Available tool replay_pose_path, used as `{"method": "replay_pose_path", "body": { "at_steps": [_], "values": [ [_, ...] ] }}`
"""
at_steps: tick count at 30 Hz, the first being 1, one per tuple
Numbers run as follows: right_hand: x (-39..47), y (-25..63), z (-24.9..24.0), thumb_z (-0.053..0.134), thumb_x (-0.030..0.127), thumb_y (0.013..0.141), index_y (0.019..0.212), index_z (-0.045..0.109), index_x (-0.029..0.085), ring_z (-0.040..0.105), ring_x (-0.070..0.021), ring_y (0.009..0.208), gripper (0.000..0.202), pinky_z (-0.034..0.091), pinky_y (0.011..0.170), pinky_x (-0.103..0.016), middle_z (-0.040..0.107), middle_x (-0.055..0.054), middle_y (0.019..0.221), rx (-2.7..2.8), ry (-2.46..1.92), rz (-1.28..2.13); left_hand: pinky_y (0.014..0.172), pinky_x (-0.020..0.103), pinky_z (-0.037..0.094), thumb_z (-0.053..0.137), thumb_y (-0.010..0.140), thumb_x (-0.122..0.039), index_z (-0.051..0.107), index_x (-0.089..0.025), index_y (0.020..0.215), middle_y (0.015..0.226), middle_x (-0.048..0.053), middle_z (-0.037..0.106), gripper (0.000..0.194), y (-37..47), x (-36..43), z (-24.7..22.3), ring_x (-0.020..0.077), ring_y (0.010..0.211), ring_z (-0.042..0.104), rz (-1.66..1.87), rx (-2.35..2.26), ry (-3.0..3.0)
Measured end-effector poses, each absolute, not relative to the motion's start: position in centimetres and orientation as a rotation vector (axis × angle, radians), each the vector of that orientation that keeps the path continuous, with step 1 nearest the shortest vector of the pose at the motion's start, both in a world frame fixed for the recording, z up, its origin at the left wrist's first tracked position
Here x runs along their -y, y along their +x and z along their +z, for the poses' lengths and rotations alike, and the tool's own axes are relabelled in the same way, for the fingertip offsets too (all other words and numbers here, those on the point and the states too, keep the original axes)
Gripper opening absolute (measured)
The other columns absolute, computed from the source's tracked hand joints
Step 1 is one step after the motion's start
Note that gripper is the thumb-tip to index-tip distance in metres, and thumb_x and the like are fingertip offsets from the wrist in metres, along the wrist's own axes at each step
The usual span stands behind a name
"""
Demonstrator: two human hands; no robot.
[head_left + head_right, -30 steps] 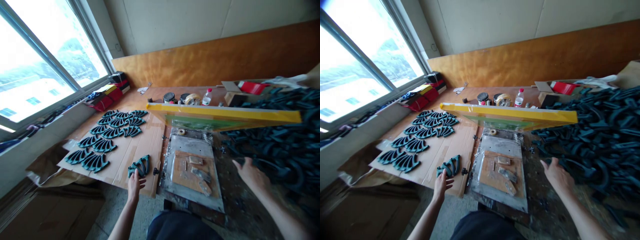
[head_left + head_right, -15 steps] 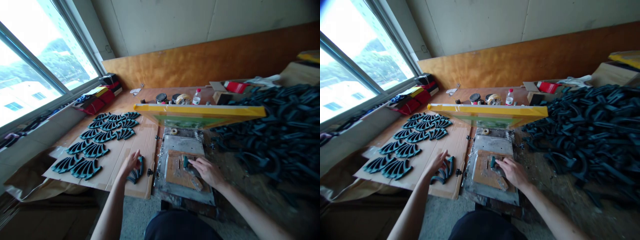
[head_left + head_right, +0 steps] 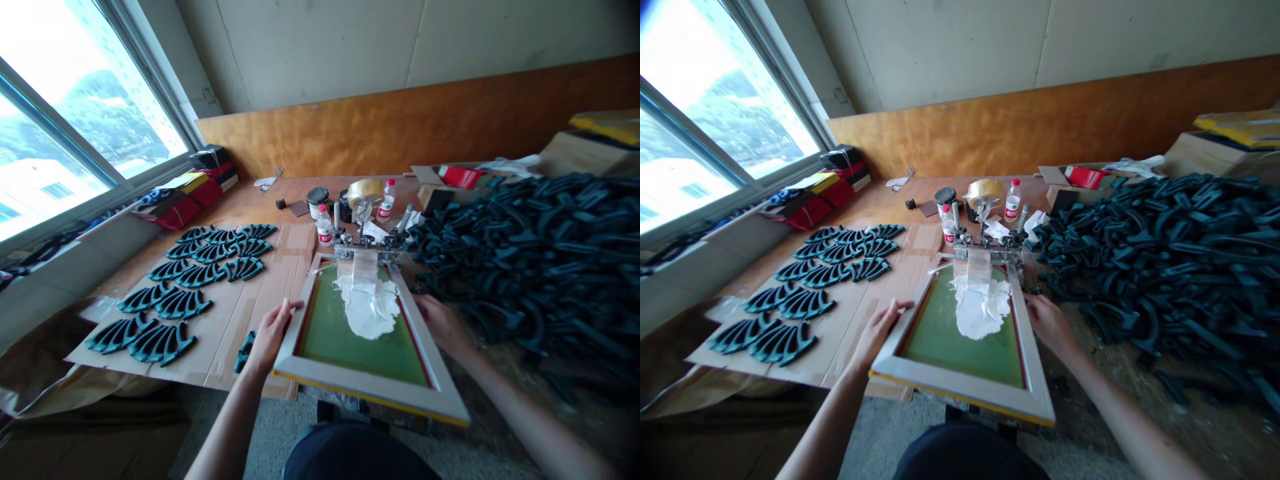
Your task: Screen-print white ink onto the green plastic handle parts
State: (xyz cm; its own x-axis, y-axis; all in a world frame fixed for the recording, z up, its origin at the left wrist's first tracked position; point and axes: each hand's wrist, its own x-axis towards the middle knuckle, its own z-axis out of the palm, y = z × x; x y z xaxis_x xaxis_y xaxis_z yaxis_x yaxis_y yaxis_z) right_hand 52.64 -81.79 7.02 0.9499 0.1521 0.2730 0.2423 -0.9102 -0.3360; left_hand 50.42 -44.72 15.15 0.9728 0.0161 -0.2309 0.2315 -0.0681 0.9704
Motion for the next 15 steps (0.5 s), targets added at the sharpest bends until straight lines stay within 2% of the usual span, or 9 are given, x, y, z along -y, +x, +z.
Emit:
{"method": "replay_pose_path", "body": {
  "at_steps": [2,5,7,10,12,15],
  "values": [
    [81.5,54.6,9.2,0.042,0.034,0.095,0.126,0.056,0.018,0.062,-0.0247,0.092,0.038,0.052,0.077,-0.036,0.062,-0.012,0.107,0.271,-2.68,-0.46,0.061,0.025,0.049,0.06,0.077,-0.061,0.057,-0.015,0.128,0.079,0.003,0.069,0.069,49.1,44.2,10.9,0.0181,0.072,0.064,-0.265,-0.249,1.661],
    [77.8,57.3,12.0,0.064,0.036,0.084,0.131,0.048,0.015,0.053,-0.0292,0.112,0.054,0.048,0.09,-0.039,0.054,-0.015,0.123,0.431,-2.687,-0.561,0.057,0.024,0.047,0.059,0.079,-0.058,0.037,-0.017,0.144,0.076,0.0,0.067,0.08,48.8,44.3,5.6,0.0164,0.067,0.062,-0.313,-0.274,1.704],
    [74.8,57.9,12.8,0.07,0.026,0.078,0.119,0.054,0.015,0.053,-0.0286,0.109,0.046,0.047,0.087,-0.037,0.058,-0.014,0.115,0.556,-2.782,-0.423,0.052,0.022,0.042,0.056,0.082,-0.056,0.034,-0.017,0.145,0.071,-0.002,0.064,0.077,49.2,44.3,3.7,0.0138,0.06,0.057,-0.322,-0.265,1.765],
    [72.4,56.5,12.0,0.061,0.01,0.08,0.093,0.059,0.017,0.057,-0.022,0.089,0.015,0.046,0.075,-0.03,0.063,-0.007,0.091,0.697,-2.861,-0.167,0.049,0.021,0.038,0.052,0.084,-0.054,0.039,-0.018,0.143,0.069,-0.002,0.063,0.07,49.5,44.1,2.8,0.0116,0.055,0.052,-0.331,-0.247,1.814],
    [72.6,54.4,11.0,0.052,0.003,0.08,0.084,0.058,0.018,0.056,-0.02,0.083,0.016,0.044,0.072,-0.029,0.062,-0.006,0.084,0.847,-2.839,-0.137,0.049,0.021,0.038,0.052,0.084,-0.054,0.042,-0.018,0.141,0.07,-0.002,0.063,0.067,49.6,43.9,2.8,0.0116,0.056,0.053,-0.345,-0.256,1.813],
    [74.3,51.7,10.6,0.048,0.002,0.079,0.081,0.058,0.017,0.054,-0.02,0.081,0.018,0.042,0.071,-0.03,0.062,-0.006,0.081,1.187,-2.703,-0.136,0.052,0.021,0.041,0.052,0.084,-0.055,0.047,-0.019,0.137,0.074,0.0,0.064,0.065,49.4,43.8,3.0,0.013,0.06,0.056,-0.353,-0.275,1.801]
  ]
}}
